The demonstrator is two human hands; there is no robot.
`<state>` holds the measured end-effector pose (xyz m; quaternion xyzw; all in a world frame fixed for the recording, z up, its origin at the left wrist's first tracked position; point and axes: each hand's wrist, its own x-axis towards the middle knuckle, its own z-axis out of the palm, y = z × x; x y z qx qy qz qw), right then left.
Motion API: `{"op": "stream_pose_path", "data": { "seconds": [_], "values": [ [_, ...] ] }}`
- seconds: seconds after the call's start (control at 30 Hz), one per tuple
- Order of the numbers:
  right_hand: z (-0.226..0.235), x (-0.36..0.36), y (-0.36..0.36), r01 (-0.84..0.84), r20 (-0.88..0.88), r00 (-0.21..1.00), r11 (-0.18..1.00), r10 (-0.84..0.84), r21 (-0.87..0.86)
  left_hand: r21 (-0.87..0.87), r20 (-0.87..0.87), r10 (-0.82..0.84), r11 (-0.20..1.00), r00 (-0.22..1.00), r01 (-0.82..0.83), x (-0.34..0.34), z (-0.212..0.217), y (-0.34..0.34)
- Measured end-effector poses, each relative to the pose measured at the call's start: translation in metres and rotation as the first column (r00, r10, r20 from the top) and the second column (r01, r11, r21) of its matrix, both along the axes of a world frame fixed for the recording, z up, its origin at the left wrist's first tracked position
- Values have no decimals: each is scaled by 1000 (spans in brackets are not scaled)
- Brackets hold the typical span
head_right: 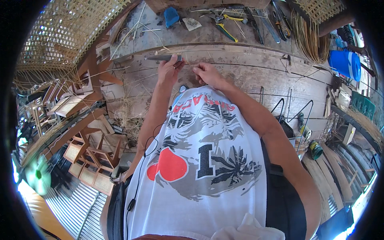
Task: Weaving rattan strips into a mesh for furniture construction.
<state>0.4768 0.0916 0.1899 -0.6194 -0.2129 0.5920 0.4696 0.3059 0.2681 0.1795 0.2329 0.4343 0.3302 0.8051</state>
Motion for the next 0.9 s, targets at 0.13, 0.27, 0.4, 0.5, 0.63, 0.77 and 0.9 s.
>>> {"op": "stream_pose_path", "data": {
  "seconds": [0.13,0.27,0.4,0.5,0.63,0.77,0.9],
  "values": [
    [-18,4,-15,-108,162,980,993,114,-48,1,0,-36,999,999,36,-3,-17,-9],
    [-21,1,9,62,138,990,983,-39,-172,515,-545,-92,747,833,419,-7,-25,-34],
    [97,-7,73,88,-218,975,984,-52,157,602,-794,283,232,539,764,-103,-127,-36],
    [106,34,96,-1,295,954,984,-52,179,307,-951,94,359,294,881,-185,-140,-12],
    [103,73,65,41,138,989,989,-61,141,439,-865,54,559,498,703,-190,-77,7],
    [75,77,50,74,32,996,981,-81,182,552,-361,-33,798,932,243,-95,17,0],
    [63,71,52,24,28,999,983,-30,182,337,-86,-187,919,979,205,-20,48,17]
  ]
}}
